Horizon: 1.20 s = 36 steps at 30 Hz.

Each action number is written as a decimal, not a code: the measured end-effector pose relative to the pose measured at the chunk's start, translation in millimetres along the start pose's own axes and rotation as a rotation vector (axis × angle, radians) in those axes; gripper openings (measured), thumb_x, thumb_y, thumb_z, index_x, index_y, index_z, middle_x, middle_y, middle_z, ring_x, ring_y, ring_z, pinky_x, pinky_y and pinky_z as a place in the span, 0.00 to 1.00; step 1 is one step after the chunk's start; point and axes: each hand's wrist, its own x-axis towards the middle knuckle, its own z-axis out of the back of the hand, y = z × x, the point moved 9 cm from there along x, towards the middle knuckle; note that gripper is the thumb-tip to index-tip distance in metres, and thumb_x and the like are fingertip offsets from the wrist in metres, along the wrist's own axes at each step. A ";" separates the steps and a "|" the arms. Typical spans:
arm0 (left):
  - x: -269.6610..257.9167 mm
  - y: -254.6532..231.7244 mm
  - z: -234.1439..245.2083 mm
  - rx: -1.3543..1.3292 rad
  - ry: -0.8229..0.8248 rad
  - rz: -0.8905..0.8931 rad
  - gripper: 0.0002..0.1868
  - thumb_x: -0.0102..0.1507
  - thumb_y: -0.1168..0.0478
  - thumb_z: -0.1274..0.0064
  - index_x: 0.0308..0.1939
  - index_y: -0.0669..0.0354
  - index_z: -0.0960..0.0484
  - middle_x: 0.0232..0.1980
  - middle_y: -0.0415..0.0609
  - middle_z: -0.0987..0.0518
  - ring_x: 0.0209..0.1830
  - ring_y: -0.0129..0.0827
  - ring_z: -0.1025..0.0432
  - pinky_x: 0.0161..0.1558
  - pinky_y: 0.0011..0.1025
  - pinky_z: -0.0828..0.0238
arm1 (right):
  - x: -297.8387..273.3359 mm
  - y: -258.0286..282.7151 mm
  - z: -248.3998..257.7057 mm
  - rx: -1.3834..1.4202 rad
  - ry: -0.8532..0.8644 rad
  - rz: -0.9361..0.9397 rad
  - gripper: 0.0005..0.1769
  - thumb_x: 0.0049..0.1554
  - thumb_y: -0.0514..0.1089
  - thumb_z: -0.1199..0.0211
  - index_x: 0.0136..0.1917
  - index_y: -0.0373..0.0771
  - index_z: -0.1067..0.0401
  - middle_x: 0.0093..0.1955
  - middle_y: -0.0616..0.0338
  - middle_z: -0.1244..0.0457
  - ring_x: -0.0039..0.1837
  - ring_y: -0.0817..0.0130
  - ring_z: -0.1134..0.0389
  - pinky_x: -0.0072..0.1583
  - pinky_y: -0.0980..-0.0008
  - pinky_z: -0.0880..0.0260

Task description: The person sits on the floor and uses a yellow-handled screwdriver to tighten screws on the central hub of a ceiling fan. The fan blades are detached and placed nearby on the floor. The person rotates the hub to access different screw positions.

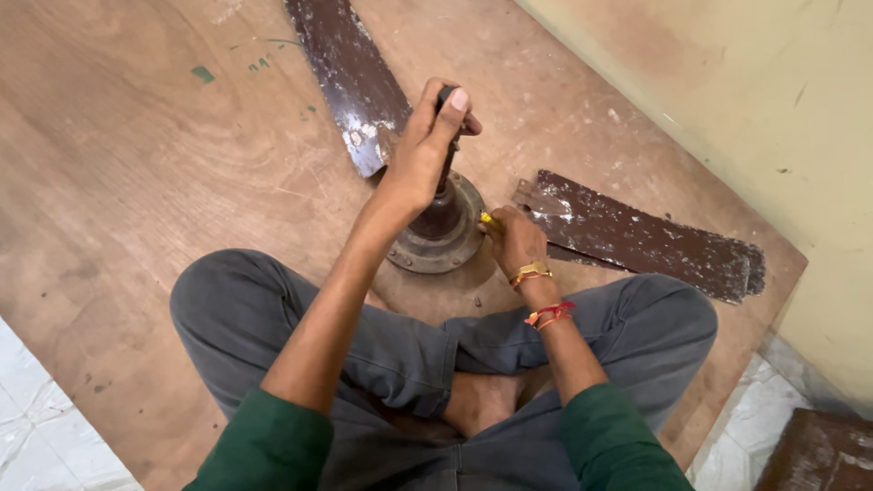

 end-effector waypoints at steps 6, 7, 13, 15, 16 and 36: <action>-3.2 -0.3 5.9 0.030 -0.017 0.014 0.26 0.73 0.37 0.64 0.49 0.58 0.30 0.42 0.47 0.21 0.49 0.32 0.28 0.59 0.32 0.34 | 2.3 14.1 7.5 -0.017 0.011 0.022 0.08 0.55 0.44 0.35 0.45 0.40 0.27 0.48 0.51 0.32 0.51 0.44 0.31 0.50 0.49 0.31; -2.6 -0.5 4.9 0.032 -0.019 0.015 0.26 0.73 0.37 0.64 0.49 0.58 0.30 0.42 0.47 0.21 0.49 0.32 0.28 0.59 0.32 0.34 | 1.5 14.9 8.5 -0.019 0.016 0.010 0.07 0.54 0.43 0.36 0.46 0.40 0.27 0.48 0.51 0.32 0.51 0.44 0.30 0.50 0.49 0.31; -1.9 -1.7 0.6 0.052 -0.015 0.032 0.27 0.72 0.36 0.64 0.50 0.57 0.29 0.42 0.47 0.21 0.48 0.32 0.28 0.58 0.33 0.34 | -2.7 14.8 5.6 -0.022 0.031 -0.180 0.09 0.57 0.47 0.35 0.47 0.42 0.27 0.48 0.49 0.31 0.50 0.43 0.30 0.50 0.48 0.31; -2.1 -1.2 -1.3 0.055 -0.005 0.041 0.27 0.72 0.36 0.65 0.50 0.57 0.30 0.42 0.47 0.21 0.48 0.32 0.29 0.57 0.33 0.34 | -2.9 16.9 6.4 -0.050 0.003 -0.176 0.08 0.56 0.47 0.36 0.47 0.42 0.27 0.47 0.49 0.31 0.49 0.42 0.30 0.49 0.47 0.30; -1.5 -1.7 -1.1 0.057 -0.008 0.035 0.27 0.72 0.37 0.65 0.50 0.58 0.30 0.42 0.47 0.21 0.48 0.32 0.28 0.57 0.33 0.34 | -2.1 19.5 5.8 -0.057 -0.005 -0.140 0.09 0.57 0.47 0.37 0.47 0.41 0.28 0.48 0.48 0.31 0.49 0.42 0.30 0.48 0.46 0.31; -3.8 1.6 9.2 0.058 -0.057 0.034 0.24 0.74 0.40 0.63 0.49 0.58 0.29 0.41 0.47 0.21 0.47 0.30 0.28 0.56 0.30 0.35 | -10.3 -57.5 -28.6 0.377 -0.077 -0.526 0.33 0.64 0.66 0.39 0.40 0.33 0.20 0.35 0.42 0.29 0.39 0.52 0.27 0.43 0.60 0.30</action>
